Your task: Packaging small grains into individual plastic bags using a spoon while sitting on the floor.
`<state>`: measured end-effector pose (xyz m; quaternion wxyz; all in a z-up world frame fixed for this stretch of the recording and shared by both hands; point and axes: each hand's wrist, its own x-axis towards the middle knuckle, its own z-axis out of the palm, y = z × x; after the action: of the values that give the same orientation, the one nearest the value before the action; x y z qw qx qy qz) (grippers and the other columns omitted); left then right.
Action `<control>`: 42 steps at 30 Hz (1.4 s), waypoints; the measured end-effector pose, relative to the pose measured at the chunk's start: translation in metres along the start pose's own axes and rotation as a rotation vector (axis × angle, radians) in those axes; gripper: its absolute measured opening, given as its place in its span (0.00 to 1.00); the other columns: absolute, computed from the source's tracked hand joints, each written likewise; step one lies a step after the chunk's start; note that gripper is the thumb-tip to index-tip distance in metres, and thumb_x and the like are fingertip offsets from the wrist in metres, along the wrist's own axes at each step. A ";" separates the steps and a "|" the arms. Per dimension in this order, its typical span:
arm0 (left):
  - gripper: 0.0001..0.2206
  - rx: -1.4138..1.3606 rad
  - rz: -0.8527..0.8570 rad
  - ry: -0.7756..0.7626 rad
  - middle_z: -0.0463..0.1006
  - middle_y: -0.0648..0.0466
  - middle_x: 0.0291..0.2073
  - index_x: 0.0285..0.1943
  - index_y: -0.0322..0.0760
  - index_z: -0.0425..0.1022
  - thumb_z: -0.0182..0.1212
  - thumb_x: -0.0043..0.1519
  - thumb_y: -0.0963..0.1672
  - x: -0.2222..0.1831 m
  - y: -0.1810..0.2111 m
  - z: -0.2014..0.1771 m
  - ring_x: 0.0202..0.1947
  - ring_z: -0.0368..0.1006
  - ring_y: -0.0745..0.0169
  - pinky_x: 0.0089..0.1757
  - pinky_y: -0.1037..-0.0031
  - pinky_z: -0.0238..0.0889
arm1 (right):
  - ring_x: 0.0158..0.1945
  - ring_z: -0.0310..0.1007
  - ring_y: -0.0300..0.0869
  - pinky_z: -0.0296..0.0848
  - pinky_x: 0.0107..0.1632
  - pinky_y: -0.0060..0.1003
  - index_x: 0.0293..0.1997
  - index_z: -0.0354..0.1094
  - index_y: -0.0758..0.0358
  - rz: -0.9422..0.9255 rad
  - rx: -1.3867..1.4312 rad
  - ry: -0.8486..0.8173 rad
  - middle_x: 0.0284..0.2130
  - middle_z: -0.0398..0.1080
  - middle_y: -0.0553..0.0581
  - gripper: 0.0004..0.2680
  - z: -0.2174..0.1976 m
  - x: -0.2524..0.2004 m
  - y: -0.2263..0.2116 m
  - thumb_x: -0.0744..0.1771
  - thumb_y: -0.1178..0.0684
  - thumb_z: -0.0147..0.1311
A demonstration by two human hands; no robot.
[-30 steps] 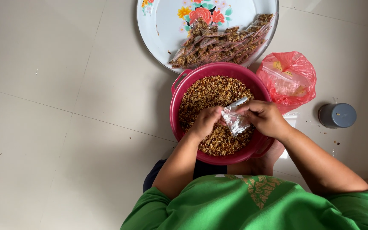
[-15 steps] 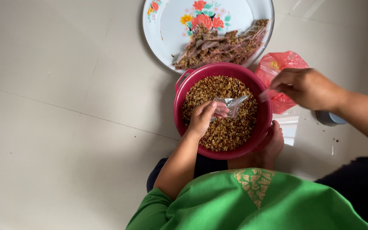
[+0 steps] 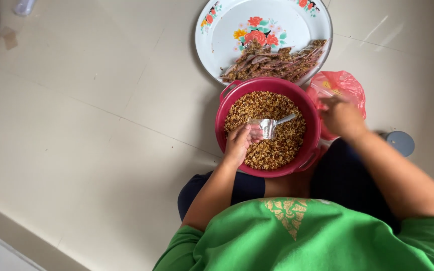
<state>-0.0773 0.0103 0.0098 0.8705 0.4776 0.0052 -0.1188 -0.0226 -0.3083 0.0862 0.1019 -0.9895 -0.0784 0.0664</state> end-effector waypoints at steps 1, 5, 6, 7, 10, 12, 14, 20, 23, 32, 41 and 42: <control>0.16 -0.007 -0.007 0.044 0.84 0.43 0.43 0.54 0.35 0.78 0.48 0.74 0.49 0.003 -0.010 -0.002 0.42 0.82 0.57 0.43 0.75 0.74 | 0.27 0.77 0.55 0.72 0.29 0.43 0.53 0.78 0.49 -0.092 0.345 0.122 0.20 0.74 0.60 0.10 0.011 -0.004 -0.010 0.67 0.47 0.59; 0.16 -0.012 -0.013 0.071 0.83 0.41 0.44 0.54 0.35 0.78 0.48 0.74 0.49 -0.024 -0.012 0.010 0.43 0.82 0.55 0.45 0.71 0.73 | 0.31 0.82 0.49 0.77 0.30 0.41 0.60 0.74 0.52 0.250 0.836 -0.356 0.35 0.81 0.63 0.15 0.020 -0.049 -0.078 0.69 0.40 0.55; 0.16 -0.019 -0.040 0.095 0.83 0.41 0.45 0.55 0.33 0.77 0.48 0.74 0.49 -0.031 -0.014 0.015 0.43 0.82 0.54 0.46 0.70 0.73 | 0.36 0.81 0.52 0.77 0.31 0.38 0.60 0.72 0.62 0.343 1.061 -0.381 0.42 0.78 0.68 0.16 0.016 -0.060 -0.089 0.69 0.44 0.54; 0.17 -0.027 -0.069 0.121 0.83 0.40 0.46 0.57 0.32 0.77 0.48 0.74 0.49 -0.038 -0.018 0.019 0.43 0.81 0.53 0.46 0.70 0.73 | 0.42 0.81 0.56 0.77 0.32 0.34 0.61 0.70 0.72 0.436 1.286 -0.411 0.50 0.75 0.73 0.17 0.014 -0.072 -0.098 0.70 0.48 0.54; 0.17 -0.029 -0.100 0.143 0.83 0.39 0.47 0.57 0.30 0.77 0.50 0.73 0.48 -0.054 -0.007 0.033 0.44 0.82 0.53 0.46 0.71 0.74 | 0.36 0.80 0.48 0.73 0.27 0.29 0.56 0.72 0.75 0.425 1.360 -0.366 0.44 0.77 0.68 0.13 0.046 -0.067 -0.087 0.69 0.55 0.56; 0.17 -0.006 -0.081 0.167 0.83 0.38 0.47 0.58 0.30 0.76 0.50 0.73 0.49 -0.049 -0.018 0.024 0.44 0.82 0.52 0.46 0.70 0.74 | 0.32 0.79 0.47 0.70 0.26 0.30 0.51 0.73 0.74 0.380 1.394 -0.343 0.38 0.77 0.65 0.10 0.062 -0.053 -0.084 0.68 0.56 0.58; 0.18 0.015 -0.088 0.202 0.83 0.38 0.47 0.58 0.29 0.76 0.50 0.73 0.49 -0.059 -0.023 0.020 0.44 0.82 0.52 0.46 0.70 0.75 | 0.29 0.78 0.46 0.68 0.24 0.31 0.45 0.75 0.73 0.362 1.432 -0.335 0.32 0.76 0.63 0.07 0.073 -0.055 -0.085 0.68 0.57 0.60; 0.24 0.268 0.113 0.298 0.75 0.32 0.56 0.72 0.25 0.59 0.57 0.68 0.43 -0.066 0.017 0.019 0.49 0.76 0.48 0.48 0.66 0.72 | 0.20 0.70 0.36 0.63 0.21 0.25 0.42 0.76 0.68 0.200 1.393 -0.255 0.21 0.72 0.55 0.06 0.084 -0.025 -0.072 0.67 0.55 0.62; 0.23 0.827 0.226 0.310 0.72 0.44 0.52 0.66 0.40 0.73 0.71 0.61 0.45 -0.069 0.033 0.017 0.57 0.71 0.45 0.53 0.57 0.68 | 0.15 0.58 0.30 0.53 0.18 0.21 0.38 0.75 0.64 0.150 1.403 -0.190 0.16 0.69 0.53 0.05 0.090 -0.013 -0.069 0.68 0.54 0.63; 0.08 0.985 0.166 0.148 0.83 0.52 0.32 0.44 0.41 0.83 0.70 0.60 0.46 -0.047 0.027 0.051 0.34 0.80 0.59 0.37 0.71 0.75 | 0.31 0.75 0.49 0.71 0.38 0.41 0.34 0.77 0.68 -0.228 1.066 -0.002 0.26 0.75 0.63 0.06 0.066 -0.031 -0.081 0.65 0.58 0.70; 0.08 1.061 0.098 0.116 0.79 0.54 0.21 0.35 0.39 0.80 0.71 0.55 0.46 -0.025 0.025 0.053 0.18 0.71 0.68 0.20 0.75 0.61 | 0.33 0.78 0.54 0.75 0.38 0.46 0.32 0.75 0.59 -0.517 0.627 0.196 0.26 0.75 0.56 0.05 0.058 -0.037 -0.083 0.61 0.55 0.68; 0.05 1.040 0.098 0.093 0.79 0.53 0.21 0.36 0.39 0.81 0.69 0.57 0.44 -0.026 0.029 0.055 0.19 0.72 0.67 0.21 0.75 0.62 | 0.33 0.78 0.54 0.75 0.38 0.46 0.32 0.74 0.59 -0.516 0.637 0.195 0.26 0.75 0.55 0.05 0.055 -0.037 -0.085 0.62 0.56 0.68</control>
<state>-0.1018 -0.0155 0.0667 0.5218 0.8511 -0.0383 -0.0433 -0.0793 -0.2222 0.0548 0.4228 -0.8581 -0.2892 -0.0344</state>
